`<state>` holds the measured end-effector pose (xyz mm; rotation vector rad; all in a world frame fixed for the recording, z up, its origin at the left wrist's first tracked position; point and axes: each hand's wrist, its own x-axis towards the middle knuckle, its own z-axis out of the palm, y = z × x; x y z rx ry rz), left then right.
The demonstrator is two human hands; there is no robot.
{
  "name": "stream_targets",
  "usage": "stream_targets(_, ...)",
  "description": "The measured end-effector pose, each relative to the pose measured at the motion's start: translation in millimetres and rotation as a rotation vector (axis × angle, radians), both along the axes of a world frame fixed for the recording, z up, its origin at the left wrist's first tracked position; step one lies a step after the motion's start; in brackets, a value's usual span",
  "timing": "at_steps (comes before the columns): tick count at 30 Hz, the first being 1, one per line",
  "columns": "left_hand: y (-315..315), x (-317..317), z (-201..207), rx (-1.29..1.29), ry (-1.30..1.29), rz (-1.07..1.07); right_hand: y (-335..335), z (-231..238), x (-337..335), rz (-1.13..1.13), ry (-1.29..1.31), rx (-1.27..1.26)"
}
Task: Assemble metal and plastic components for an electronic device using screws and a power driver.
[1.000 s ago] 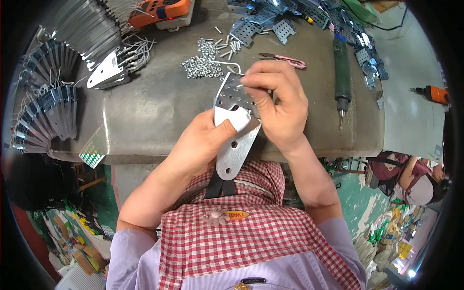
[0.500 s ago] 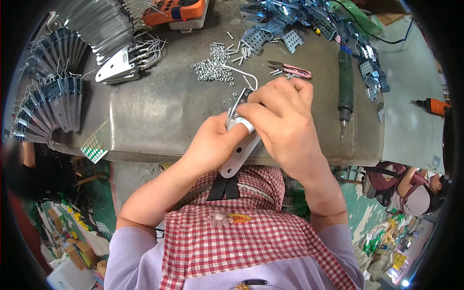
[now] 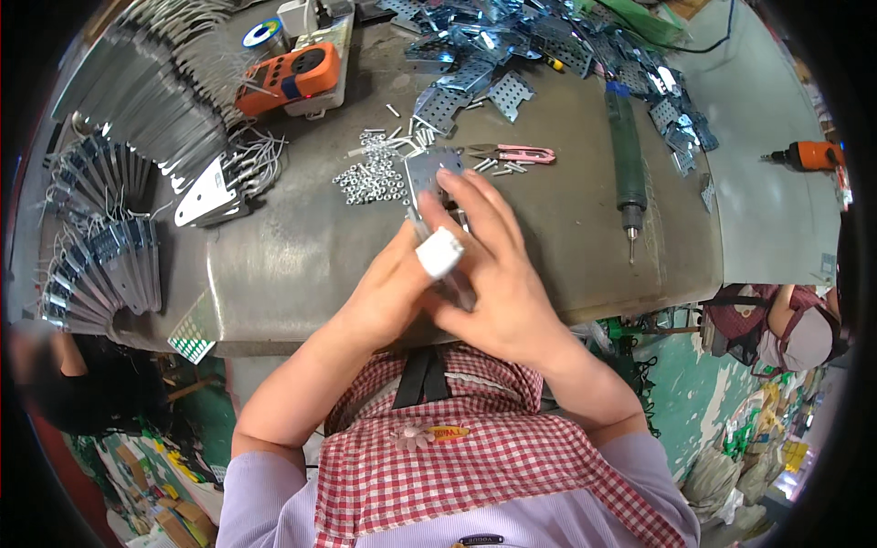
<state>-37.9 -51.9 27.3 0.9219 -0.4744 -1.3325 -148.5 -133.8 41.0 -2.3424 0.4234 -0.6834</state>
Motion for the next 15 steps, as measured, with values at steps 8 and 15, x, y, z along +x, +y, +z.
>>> stream_targets(8,-94,50,-3,-0.074,-1.718,0.327,-53,-33,-24,-0.084,-0.725,1.069)
stream_targets(15,-93,80,-1,0.181,-1.557,0.271,-52,-42,-38,-0.107,-0.671,0.913)
